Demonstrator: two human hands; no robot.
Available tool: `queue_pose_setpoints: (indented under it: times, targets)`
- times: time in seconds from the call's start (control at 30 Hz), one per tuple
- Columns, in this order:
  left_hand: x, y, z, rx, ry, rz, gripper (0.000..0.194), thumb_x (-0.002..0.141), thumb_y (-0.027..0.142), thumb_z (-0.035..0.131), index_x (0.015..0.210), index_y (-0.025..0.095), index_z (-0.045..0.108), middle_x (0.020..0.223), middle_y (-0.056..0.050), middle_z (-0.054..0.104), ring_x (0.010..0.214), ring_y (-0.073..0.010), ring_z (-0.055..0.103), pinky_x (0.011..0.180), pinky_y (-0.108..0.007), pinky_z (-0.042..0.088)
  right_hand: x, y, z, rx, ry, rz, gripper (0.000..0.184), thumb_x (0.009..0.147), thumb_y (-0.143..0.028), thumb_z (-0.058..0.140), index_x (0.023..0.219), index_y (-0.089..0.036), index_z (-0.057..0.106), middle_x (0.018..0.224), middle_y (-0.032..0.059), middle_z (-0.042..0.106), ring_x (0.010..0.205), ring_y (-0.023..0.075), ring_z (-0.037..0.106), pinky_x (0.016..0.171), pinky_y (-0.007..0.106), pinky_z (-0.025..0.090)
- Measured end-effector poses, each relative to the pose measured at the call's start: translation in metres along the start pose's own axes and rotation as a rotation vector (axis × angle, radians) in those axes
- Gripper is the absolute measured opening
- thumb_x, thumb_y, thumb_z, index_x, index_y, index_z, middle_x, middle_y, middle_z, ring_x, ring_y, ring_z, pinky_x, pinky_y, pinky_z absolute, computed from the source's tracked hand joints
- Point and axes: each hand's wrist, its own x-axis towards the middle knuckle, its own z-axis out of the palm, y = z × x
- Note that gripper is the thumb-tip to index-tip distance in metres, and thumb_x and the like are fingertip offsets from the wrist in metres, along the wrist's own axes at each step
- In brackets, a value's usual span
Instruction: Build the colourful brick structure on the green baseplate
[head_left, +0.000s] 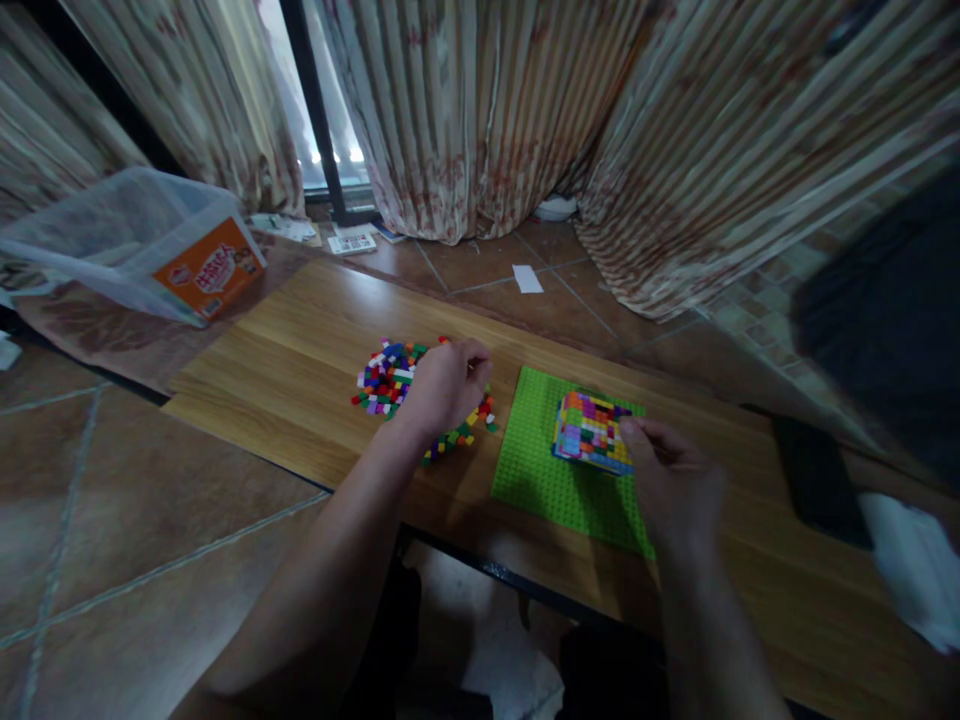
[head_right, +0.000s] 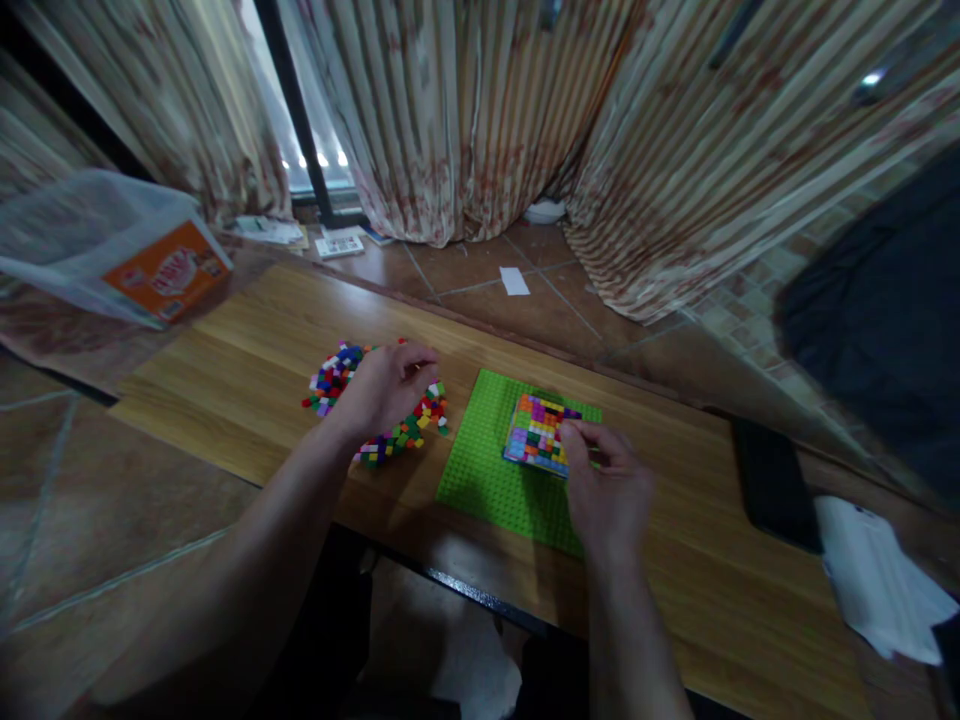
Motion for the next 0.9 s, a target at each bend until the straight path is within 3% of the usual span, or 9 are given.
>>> queue_pose_setpoints:
  times: [0.13,0.27,0.37,0.47,0.57,0.7,0.9]
  targets:
    - [0.0,-0.002,-0.003,-0.025,0.011,-0.002,0.023,0.086,0.015,0.049,0.083,0.016,0.072,0.077,-0.004,0.072,0.07,-0.0151,0.062,0.066,-0.025,0.044,-0.002,-0.005,0.004,0.028,0.097,-0.041,0.03,0.083,-0.047,0.067,0.083,-0.018,0.075,0.087,0.0078,0.073,0.081,0.0235,0.068,0.077,0.04,0.054]
    - [-0.001,-0.005,-0.004,-0.074,0.065,-0.027,0.023,0.087,0.016,0.05,0.086,0.017,0.073,0.083,-0.004,0.074,0.073,-0.0148,0.063,0.067,-0.024,0.046,-0.011,-0.021,0.012,0.017,0.114,-0.26,0.023,0.086,-0.042,0.065,0.083,-0.021,0.074,0.088,0.0063,0.073,0.085,0.023,0.068,0.082,0.042,0.054]
    - [-0.001,-0.008,-0.006,-0.118,0.118,-0.044,0.023,0.088,0.017,0.05,0.087,0.016,0.073,0.082,-0.004,0.074,0.074,-0.015,0.064,0.068,-0.023,0.047,-0.026,-0.036,0.024,0.003,-0.013,-0.414,0.015,0.09,-0.034,0.063,0.087,-0.023,0.073,0.09,0.0044,0.072,0.088,0.0206,0.068,0.081,0.038,0.054]
    - [-0.002,-0.01,-0.009,-0.138,0.152,-0.056,0.023,0.089,0.017,0.05,0.086,0.015,0.073,0.08,-0.004,0.073,0.073,-0.0149,0.063,0.067,-0.024,0.046,-0.044,-0.045,0.042,-0.031,-0.241,-0.531,0.014,0.092,-0.026,0.059,0.095,-0.023,0.073,0.094,0.0036,0.072,0.087,0.0177,0.068,0.081,0.033,0.054]
    - [-0.003,-0.011,-0.011,-0.147,0.154,-0.067,0.023,0.088,0.017,0.05,0.086,0.015,0.073,0.079,-0.004,0.073,0.07,-0.0146,0.063,0.064,-0.024,0.044,-0.056,-0.044,0.062,-0.091,-0.354,-0.541,0.018,0.093,-0.023,0.055,0.1,-0.021,0.072,0.097,0.0054,0.072,0.088,0.0182,0.068,0.081,0.033,0.054]
    - [-0.003,-0.012,-0.013,-0.153,0.144,-0.067,0.023,0.088,0.016,0.05,0.086,0.015,0.074,0.079,-0.005,0.073,0.07,-0.0148,0.063,0.065,-0.025,0.044,-0.057,-0.037,0.079,-0.205,-0.31,-0.514,0.022,0.092,-0.025,0.052,0.099,-0.017,0.071,0.093,0.0082,0.071,0.085,0.0208,0.068,0.076,0.035,0.055]
    - [-0.004,-0.014,-0.016,-0.157,0.135,-0.083,0.024,0.088,0.017,0.05,0.088,0.015,0.074,0.081,-0.004,0.074,0.072,-0.0148,0.063,0.066,-0.025,0.045,-0.049,-0.037,0.087,-0.238,-0.303,-0.488,0.026,0.091,-0.03,0.053,0.104,-0.015,0.071,0.096,0.0098,0.069,0.084,0.0224,0.066,0.075,0.036,0.054]
